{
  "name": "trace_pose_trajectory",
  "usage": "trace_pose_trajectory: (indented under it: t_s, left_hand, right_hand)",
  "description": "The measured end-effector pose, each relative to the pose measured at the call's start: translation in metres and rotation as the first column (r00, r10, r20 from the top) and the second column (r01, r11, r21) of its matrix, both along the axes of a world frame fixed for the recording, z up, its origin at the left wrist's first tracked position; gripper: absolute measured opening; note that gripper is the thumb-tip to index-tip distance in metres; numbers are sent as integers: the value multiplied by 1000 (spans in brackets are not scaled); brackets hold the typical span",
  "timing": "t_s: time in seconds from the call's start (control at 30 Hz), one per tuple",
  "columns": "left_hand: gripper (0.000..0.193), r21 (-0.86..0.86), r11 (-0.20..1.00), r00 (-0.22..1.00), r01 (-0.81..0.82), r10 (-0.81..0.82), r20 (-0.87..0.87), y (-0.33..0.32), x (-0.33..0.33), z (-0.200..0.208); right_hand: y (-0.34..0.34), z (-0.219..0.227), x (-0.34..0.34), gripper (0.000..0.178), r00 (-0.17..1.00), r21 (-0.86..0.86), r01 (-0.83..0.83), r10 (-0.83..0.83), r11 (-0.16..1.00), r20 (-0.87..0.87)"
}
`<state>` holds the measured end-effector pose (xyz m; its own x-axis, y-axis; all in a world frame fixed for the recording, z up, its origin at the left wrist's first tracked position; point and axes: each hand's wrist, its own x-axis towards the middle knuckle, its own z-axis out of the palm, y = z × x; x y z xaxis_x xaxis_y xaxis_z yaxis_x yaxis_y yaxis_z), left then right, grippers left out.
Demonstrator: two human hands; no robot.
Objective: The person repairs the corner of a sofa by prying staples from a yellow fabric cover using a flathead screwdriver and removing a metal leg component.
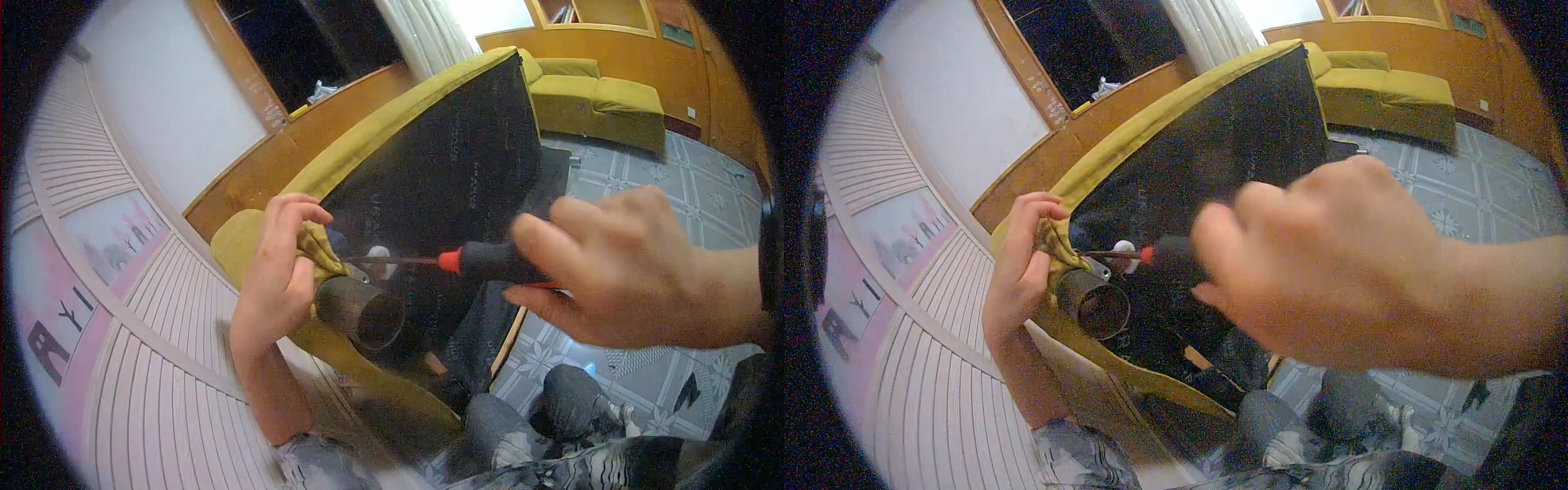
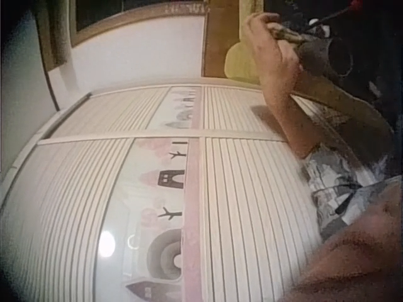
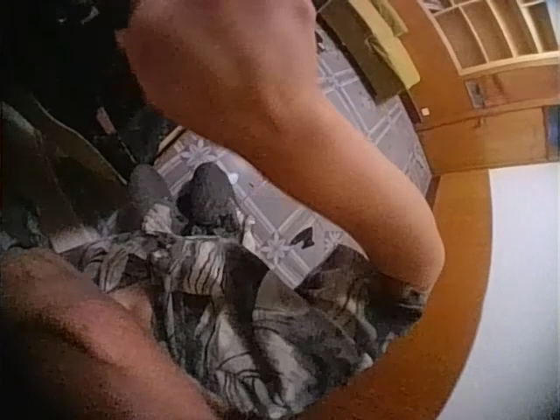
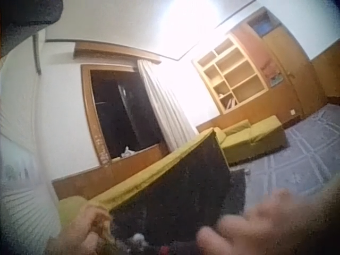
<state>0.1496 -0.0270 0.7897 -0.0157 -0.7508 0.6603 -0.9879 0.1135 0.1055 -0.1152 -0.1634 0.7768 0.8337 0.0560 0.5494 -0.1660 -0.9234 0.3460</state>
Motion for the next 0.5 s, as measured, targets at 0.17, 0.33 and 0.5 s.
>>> trace_pose_trajectory:
  t_s: [0.17, 0.33, 0.5]
  left_hand:
    - [46, 21, 1000, 999, -19, 19, 34, -3, 5, -1]
    - [46, 33, 995, 995, -95, 94, 24, -2, 7, -2]
    - [45, 71, 977, 978, -203, 206, -33, 1, 8, 0]
  right_hand:
    - [-4, 0, 10, 43, 961, 961, 277, 21, 24, -277]
    - [4, -15, 9, 44, 967, 814, 254, 164, -523, -197]
    - [-23, -22, 15, 36, 928, 393, -327, 212, 860, 307]
